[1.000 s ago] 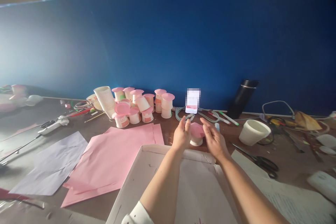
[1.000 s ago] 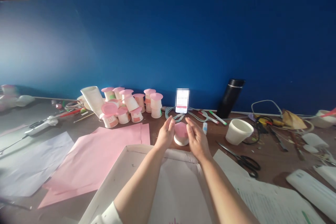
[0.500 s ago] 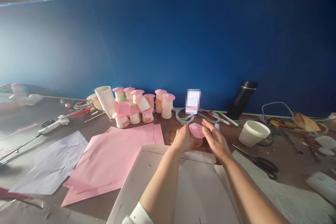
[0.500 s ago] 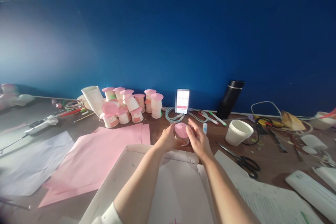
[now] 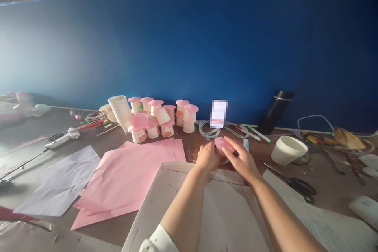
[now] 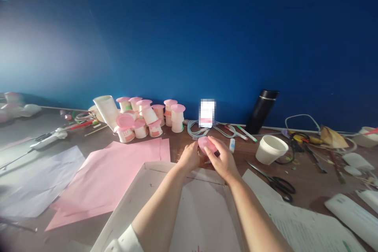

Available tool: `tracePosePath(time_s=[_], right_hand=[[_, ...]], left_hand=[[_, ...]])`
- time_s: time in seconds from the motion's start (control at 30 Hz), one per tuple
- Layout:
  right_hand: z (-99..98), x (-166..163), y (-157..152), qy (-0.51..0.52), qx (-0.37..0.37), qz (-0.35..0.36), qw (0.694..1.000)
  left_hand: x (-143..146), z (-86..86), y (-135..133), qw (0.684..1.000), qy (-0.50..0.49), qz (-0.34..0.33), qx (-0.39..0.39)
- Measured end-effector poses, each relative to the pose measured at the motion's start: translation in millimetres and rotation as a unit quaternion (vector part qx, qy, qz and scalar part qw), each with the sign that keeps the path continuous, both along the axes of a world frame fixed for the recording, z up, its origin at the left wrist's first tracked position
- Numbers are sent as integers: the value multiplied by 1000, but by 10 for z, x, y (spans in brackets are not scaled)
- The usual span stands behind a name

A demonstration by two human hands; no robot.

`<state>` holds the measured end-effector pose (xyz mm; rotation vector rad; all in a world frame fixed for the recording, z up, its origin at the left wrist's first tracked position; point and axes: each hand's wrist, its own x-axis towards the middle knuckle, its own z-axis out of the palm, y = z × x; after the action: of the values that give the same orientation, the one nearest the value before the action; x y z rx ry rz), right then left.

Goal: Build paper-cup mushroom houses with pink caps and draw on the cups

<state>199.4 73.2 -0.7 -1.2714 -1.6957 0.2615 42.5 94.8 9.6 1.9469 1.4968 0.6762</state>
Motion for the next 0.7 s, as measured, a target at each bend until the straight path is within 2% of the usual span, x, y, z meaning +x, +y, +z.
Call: tracePosePath(time_s=[0.1, 0.23, 0.43, 0.7], right_hand=[[5, -3, 21, -31, 53, -1, 998], [51, -47, 12, -123, 101, -29, 987], [97, -99, -33, -219, 72, -62, 971], [33, -80, -22, -231, 57, -56, 970]], left_hand=[[4, -7, -2, 1000, 2, -3, 9], [-3, -20, -1, 1000, 1, -18, 23], [-14, -92, 25, 999, -17, -25, 38], [-32, -65, -6, 999, -23, -24, 31]])
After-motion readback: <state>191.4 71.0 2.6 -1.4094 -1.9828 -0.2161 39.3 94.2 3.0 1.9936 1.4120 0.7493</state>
